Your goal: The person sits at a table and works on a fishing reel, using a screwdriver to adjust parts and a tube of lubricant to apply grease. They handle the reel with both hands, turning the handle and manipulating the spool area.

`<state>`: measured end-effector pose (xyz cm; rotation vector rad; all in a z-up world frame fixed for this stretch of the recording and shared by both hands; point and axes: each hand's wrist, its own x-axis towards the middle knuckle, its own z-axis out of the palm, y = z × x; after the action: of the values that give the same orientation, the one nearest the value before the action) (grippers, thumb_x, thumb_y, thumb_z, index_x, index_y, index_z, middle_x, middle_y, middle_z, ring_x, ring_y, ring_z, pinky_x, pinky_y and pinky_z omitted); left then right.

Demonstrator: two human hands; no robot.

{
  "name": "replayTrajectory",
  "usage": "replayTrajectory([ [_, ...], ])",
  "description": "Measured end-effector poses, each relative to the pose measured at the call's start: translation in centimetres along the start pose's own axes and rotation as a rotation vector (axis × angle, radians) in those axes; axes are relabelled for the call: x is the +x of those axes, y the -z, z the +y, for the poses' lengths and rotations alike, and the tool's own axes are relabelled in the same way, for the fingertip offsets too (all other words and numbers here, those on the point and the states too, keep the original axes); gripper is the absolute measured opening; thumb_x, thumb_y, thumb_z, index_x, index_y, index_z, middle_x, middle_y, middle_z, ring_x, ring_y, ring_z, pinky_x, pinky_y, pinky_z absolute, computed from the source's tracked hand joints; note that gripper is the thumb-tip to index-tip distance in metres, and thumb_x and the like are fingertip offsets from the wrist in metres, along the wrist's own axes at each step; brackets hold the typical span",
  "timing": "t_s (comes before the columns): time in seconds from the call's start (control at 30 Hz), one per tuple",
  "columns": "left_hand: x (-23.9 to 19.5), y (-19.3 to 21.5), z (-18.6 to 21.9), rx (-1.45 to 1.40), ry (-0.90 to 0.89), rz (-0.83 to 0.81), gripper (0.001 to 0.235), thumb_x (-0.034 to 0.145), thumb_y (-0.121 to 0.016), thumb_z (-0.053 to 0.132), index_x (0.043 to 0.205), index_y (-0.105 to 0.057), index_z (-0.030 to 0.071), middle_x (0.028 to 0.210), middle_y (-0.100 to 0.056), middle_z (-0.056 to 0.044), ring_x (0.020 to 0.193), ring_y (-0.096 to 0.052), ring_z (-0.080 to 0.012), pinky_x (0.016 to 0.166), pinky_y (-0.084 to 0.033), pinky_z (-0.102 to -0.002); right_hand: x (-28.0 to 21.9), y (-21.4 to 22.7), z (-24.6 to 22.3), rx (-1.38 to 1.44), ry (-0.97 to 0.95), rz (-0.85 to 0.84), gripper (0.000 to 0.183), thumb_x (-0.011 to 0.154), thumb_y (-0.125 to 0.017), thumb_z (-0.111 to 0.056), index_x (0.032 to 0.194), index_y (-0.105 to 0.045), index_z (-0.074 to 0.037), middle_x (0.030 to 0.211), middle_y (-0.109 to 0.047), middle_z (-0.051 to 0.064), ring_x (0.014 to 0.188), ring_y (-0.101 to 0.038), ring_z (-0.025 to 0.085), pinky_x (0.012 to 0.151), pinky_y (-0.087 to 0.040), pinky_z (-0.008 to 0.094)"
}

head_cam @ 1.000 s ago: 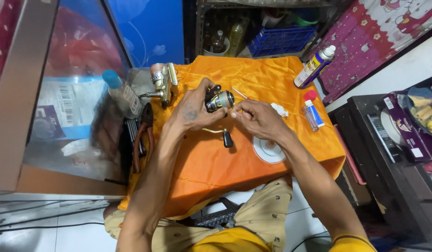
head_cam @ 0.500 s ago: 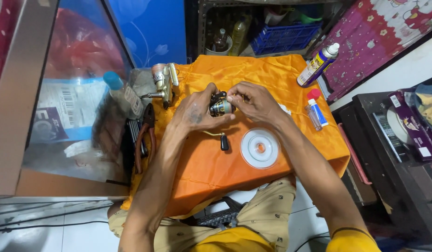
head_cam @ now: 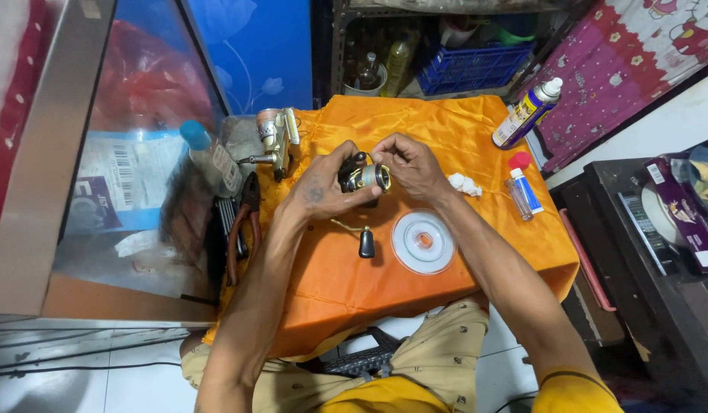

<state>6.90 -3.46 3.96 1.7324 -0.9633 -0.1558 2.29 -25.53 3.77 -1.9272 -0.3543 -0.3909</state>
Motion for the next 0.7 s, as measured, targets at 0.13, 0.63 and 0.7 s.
replayTrajectory([
  [0.13,0.1,0.2,0.2,-0.056,0.039,0.063,0.051,0.08,-0.083,0.049,0.101,-0.059,0.009,0.084,-0.071,-0.022,0.082,-0.072,-0.0403,0.071,-0.054,-0.048,-0.9,-0.7,0.1,0.111,-0.047,-0.031,0.009,0.101,-0.067,-0.011,0.105,-0.07,-0.004,0.07,-0.054,-0.004,0.063,-0.041,0.002,0.058,-0.035,0.015],
  [0.63,-0.4,0.4,1.8,0.207,0.208,0.069,0.05,0.078,-0.074,0.05,0.105,-0.054,0.013,0.081,-0.07,-0.02,0.083,-0.071,-0.0437,0.071,-0.05,-0.052,-0.6,1.9,-6.4,-0.35,0.214,-0.309,0.01,0.096,-0.069,-0.017,0.09,-0.071,-0.01,0.075,-0.061,0.008,0.068,-0.062,0.027,0.065,-0.052,0.035],
  [0.7,-0.3,0.2,2.7,0.226,0.191,0.042,0.051,0.076,-0.074,0.051,0.104,-0.053,0.013,0.08,-0.07,-0.02,0.083,-0.072,-0.0432,0.072,-0.051,-0.052,0.4,2.1,-7.0,-0.383,0.253,-0.293,0.013,0.099,-0.067,-0.017,0.091,-0.068,-0.008,0.077,-0.06,0.011,0.072,-0.064,0.031,0.067,-0.052,0.038],
])
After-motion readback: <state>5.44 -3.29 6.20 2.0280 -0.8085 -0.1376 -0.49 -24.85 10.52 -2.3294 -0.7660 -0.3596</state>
